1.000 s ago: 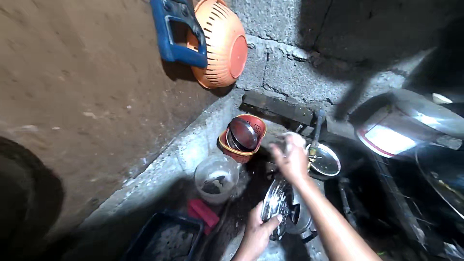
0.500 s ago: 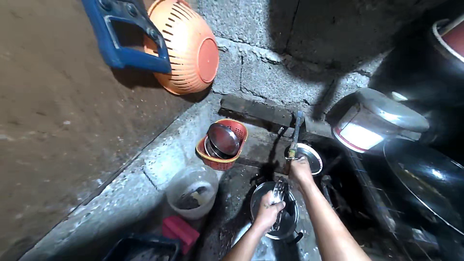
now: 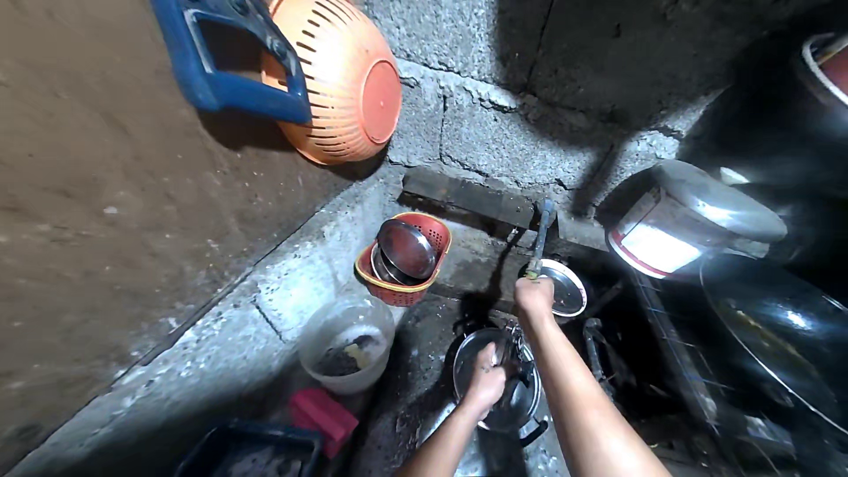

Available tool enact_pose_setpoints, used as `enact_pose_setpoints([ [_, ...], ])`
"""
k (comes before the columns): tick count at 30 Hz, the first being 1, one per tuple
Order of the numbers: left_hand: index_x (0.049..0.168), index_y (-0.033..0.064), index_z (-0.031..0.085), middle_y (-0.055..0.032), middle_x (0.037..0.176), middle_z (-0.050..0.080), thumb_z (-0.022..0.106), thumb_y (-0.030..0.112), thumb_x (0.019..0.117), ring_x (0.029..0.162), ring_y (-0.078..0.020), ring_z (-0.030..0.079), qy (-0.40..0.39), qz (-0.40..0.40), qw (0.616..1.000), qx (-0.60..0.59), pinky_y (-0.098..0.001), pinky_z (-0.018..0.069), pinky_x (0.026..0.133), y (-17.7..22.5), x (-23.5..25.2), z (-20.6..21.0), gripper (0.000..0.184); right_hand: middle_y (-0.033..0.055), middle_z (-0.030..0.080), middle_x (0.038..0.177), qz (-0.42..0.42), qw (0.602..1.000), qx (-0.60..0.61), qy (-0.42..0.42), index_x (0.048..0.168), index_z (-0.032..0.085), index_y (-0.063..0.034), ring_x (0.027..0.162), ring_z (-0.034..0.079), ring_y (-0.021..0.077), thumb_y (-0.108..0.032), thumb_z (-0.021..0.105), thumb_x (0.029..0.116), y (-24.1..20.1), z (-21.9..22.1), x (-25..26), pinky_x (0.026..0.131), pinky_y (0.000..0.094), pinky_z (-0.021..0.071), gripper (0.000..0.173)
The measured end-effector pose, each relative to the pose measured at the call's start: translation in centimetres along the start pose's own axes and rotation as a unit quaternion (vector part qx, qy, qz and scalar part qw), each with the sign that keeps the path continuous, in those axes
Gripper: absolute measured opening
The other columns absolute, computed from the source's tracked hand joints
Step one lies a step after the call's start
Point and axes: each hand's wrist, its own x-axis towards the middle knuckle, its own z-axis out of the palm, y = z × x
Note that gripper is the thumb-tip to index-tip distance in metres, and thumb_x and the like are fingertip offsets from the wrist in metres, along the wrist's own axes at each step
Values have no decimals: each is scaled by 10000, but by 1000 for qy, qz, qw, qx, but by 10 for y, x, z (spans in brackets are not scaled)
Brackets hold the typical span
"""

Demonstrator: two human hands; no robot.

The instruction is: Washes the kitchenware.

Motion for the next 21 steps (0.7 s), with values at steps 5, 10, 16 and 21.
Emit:
enact_pose_setpoints([
  [5,1265,2,611,-154,1203,670,750,62,860,1111,-206,657,-12,-38,999,-17,-383,548,976,5,10,-4,433,245,666,1064,-141,952,-224,-156,1277,560,8,967,668,392,-114,648,922,12,-42,15,818,603,539,385],
  [10,1330,30,600,-141,1292,649,754,114,883,1186,-209,633,-43,-70,997,-5,-406,531,1026,7,22,-12,481,191,719,1078,-269,848,-442,-114,1203,698,-112,1015,694,405,-169,697,936,-10,-71,3,844,631,549,273],
  [16,1245,38,651,-126,1197,679,700,138,955,1093,-216,653,-60,-95,992,-62,-423,546,956,13,33,-20,311,173,717,1033,-311,880,-332,-140,1148,707,-89,968,697,358,-146,624,973,12,-72,27,846,608,554,202],
  [21,1313,42,633,-134,1289,653,625,222,1026,1180,-220,623,-56,-99,992,-59,-440,513,1016,16,38,-24,338,151,725,1057,-331,851,-366,-180,1216,699,-127,969,702,337,-90,684,905,12,-80,36,846,603,559,314],
])
